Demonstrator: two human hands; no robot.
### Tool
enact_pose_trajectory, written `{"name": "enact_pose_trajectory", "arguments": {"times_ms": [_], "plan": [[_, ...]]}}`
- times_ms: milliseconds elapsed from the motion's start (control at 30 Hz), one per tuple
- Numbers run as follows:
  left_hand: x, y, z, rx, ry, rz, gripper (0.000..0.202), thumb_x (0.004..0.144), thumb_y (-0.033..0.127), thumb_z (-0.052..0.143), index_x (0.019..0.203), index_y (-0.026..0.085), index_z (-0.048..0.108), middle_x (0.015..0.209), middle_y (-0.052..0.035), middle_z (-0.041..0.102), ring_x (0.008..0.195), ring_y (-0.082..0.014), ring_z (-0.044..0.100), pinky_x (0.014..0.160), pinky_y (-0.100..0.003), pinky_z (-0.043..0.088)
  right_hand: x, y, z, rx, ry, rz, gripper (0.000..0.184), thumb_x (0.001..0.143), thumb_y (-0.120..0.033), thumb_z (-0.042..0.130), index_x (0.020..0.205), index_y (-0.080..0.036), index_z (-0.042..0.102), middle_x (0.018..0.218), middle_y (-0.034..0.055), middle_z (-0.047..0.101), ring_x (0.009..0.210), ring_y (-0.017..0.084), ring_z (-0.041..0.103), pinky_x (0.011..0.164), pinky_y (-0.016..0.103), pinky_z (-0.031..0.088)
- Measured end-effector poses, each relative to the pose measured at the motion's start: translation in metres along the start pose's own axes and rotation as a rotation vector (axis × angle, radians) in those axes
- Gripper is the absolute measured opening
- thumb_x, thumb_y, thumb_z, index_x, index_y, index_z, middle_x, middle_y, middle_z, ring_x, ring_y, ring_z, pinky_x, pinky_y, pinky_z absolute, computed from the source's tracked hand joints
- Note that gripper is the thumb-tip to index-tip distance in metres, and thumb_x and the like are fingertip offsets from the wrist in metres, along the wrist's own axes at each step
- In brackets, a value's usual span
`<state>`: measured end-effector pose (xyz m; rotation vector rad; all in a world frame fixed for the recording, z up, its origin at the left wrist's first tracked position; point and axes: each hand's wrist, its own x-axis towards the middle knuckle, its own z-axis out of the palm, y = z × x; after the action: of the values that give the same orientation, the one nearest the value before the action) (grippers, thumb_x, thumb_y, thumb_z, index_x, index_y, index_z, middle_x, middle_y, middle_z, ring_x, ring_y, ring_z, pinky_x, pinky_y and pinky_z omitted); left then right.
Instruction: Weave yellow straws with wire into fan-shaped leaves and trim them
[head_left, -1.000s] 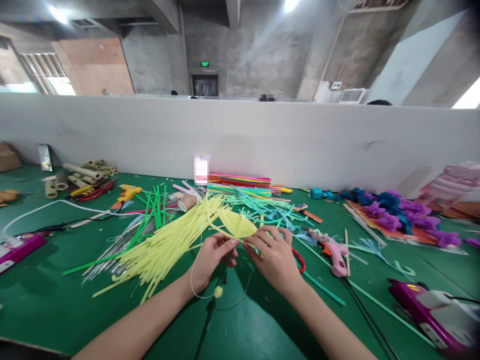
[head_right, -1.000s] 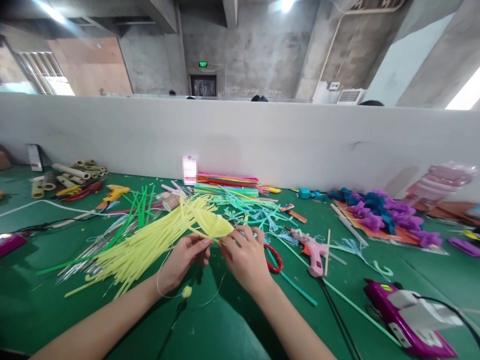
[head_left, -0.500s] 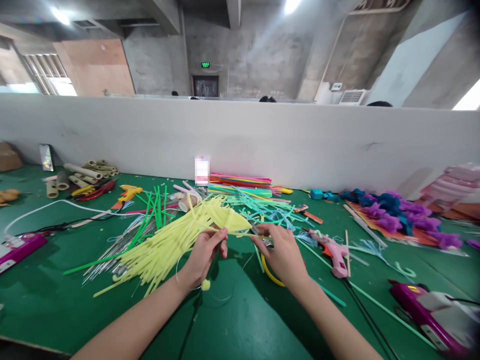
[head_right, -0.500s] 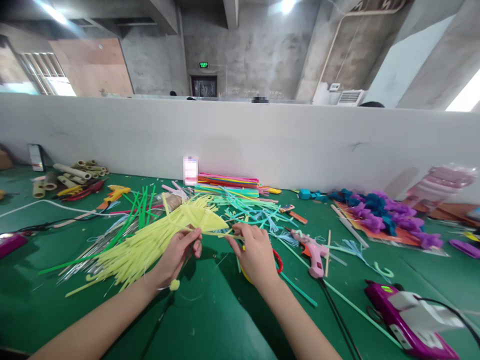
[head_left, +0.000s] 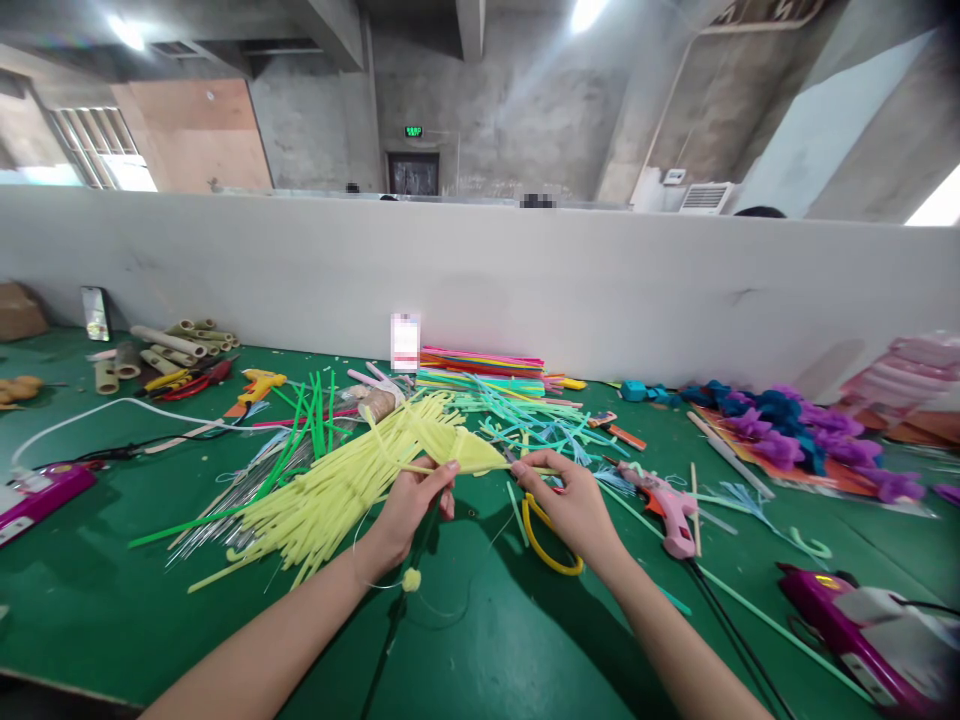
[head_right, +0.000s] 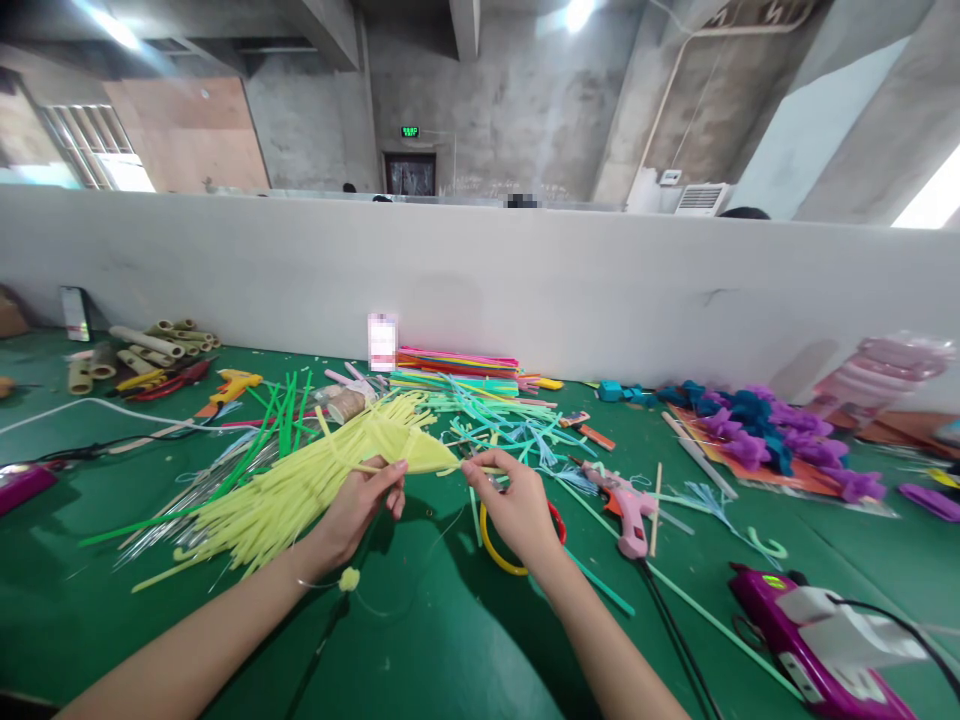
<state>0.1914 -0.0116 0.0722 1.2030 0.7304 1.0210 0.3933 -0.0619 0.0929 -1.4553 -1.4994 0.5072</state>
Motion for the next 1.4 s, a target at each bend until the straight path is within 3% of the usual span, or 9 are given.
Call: {"name": "enact_pose_trajectory", "arguments": {"times_ms": [300, 567, 767, 933, 1200, 1400], "plan": [[-0.002, 0.005, 0.002, 0.044, -0.002, -0.041, 0.034, 0.078, 0.046, 0.064, 0.079, 0.012, 0.065, 0.076, -0.0053, 0.065, 0.056, -0.0099, 0.056, 0.049, -0.02, 0.042, 0.005, 0.002, -0.001, 0.339, -0.048, 0.131, 0.033, 0.076, -0.052, 0.065, 0.078, -0.019, 0.062, 0.074, 0.0018, 0.063, 0.069, 0.016, 0.057, 0.065, 0.026, 0.044], [-0.002, 0.005, 0.002, 0.027, 0.007, -0.039, 0.033, 0.076, 0.045, 0.067, 0.075, 0.012, 0.069, 0.067, -0.0044, 0.065, 0.055, -0.0093, 0.055, 0.05, -0.019, 0.04, 0.003, -0.001, -0.002, 0.405, -0.036, 0.154, 0.038, 0.073, -0.058, 0.065, 0.079, -0.02, 0.061, 0.074, 0.0011, 0.063, 0.067, 0.014, 0.055, 0.063, 0.025, 0.042], [-0.003, 0.004, 0.002, 0.001, -0.002, -0.011, 0.032, 0.077, 0.043, 0.067, 0.075, 0.012, 0.07, 0.066, -0.0041, 0.065, 0.055, -0.0092, 0.054, 0.051, -0.019, 0.04, 0.004, 0.006, 0.001, 0.254, -0.02, 0.099, 0.038, 0.08, -0.057, 0.057, 0.084, -0.019, 0.062, 0.076, 0.0026, 0.065, 0.067, 0.016, 0.057, 0.061, 0.027, 0.044], [-0.003, 0.004, 0.002, -0.004, 0.008, -0.016, 0.031, 0.076, 0.043, 0.068, 0.075, 0.012, 0.069, 0.067, -0.0036, 0.065, 0.054, -0.0093, 0.055, 0.051, -0.02, 0.04, 0.003, 0.009, 0.005, 0.019, 0.018, -0.071, 0.029, 0.087, -0.047, 0.053, 0.093, -0.022, 0.065, 0.1, 0.0067, 0.065, 0.091, 0.021, 0.06, 0.079, 0.034, 0.047], [-0.003, 0.006, 0.003, 0.018, 0.027, -0.017, 0.032, 0.076, 0.045, 0.067, 0.075, 0.013, 0.069, 0.071, -0.0037, 0.066, 0.056, -0.0101, 0.056, 0.051, -0.021, 0.04, -0.003, -0.003, 0.004, -0.203, 0.206, -0.271, 0.018, 0.087, -0.039, 0.056, 0.086, -0.023, 0.066, 0.11, 0.0094, 0.053, 0.107, 0.025, 0.053, 0.093, 0.042, 0.043], [-0.003, 0.005, 0.003, 0.015, 0.026, -0.021, 0.033, 0.076, 0.045, 0.067, 0.077, 0.013, 0.068, 0.073, -0.0047, 0.067, 0.057, -0.0105, 0.057, 0.051, -0.02, 0.042, -0.008, -0.004, 0.011, -0.242, 0.111, -0.265, 0.023, 0.093, -0.035, 0.043, 0.093, -0.025, 0.063, 0.123, 0.0111, 0.044, 0.126, 0.028, 0.038, 0.102, 0.047, 0.037]]}}
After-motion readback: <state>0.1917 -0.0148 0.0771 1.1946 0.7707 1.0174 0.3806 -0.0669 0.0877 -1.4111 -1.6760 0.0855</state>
